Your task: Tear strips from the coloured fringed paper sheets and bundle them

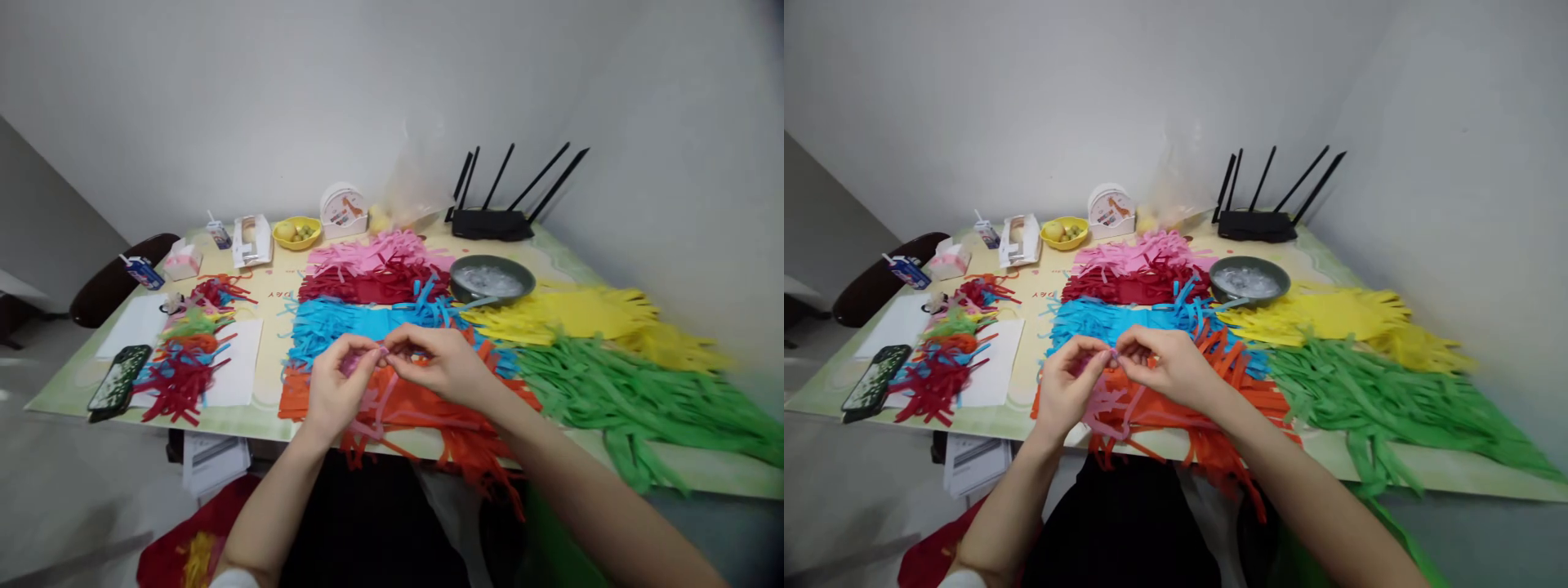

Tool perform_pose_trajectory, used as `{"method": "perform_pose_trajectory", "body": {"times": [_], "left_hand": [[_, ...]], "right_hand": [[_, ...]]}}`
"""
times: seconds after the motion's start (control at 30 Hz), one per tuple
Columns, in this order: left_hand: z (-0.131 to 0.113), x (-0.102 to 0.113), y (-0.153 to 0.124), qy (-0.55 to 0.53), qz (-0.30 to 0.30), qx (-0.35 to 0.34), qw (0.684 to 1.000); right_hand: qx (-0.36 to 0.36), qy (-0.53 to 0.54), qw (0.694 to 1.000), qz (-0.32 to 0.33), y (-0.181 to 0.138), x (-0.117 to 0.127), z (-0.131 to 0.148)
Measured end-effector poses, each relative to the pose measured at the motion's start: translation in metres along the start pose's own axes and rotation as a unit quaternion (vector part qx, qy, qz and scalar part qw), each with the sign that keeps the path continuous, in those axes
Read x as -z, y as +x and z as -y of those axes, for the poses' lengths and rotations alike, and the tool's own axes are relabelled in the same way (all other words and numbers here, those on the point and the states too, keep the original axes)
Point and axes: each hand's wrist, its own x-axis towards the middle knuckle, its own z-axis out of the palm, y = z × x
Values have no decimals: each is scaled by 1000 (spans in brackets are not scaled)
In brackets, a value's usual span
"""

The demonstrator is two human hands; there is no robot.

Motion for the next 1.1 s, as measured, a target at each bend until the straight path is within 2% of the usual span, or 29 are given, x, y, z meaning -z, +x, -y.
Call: {"method": "perform_pose_trajectory", "body": {"times": [0.13, 0.2, 0.37, 0.5, 0.67, 0.83, 1.1], "left_hand": [[-6, 6, -11, -99, 22, 29, 994], [-8, 9, -15, -114, 21, 28, 993], [-13, 20, -26, 12, -7, -28, 1000], [-17, 27, -33, 120, -22, -83, 989], [-16, 31, -38, 93, -19, -64, 993], [-15, 34, -41, 63, -9, -42, 997], [-19, 39, -39, 152, 22, -85, 984]], "right_hand": [[-45, 166, 985, -9, -6, -13, 10], [-57, 203, 977, -23, -10, -19, 17], [-70, 173, 981, -48, -15, -25, 32], [-79, 201, 974, -72, -17, -29, 38], [-91, 202, 970, -103, -19, -36, 43], [-86, 211, 969, -92, -21, -39, 49], [-65, 140, 982, -109, -24, -46, 45]]}}
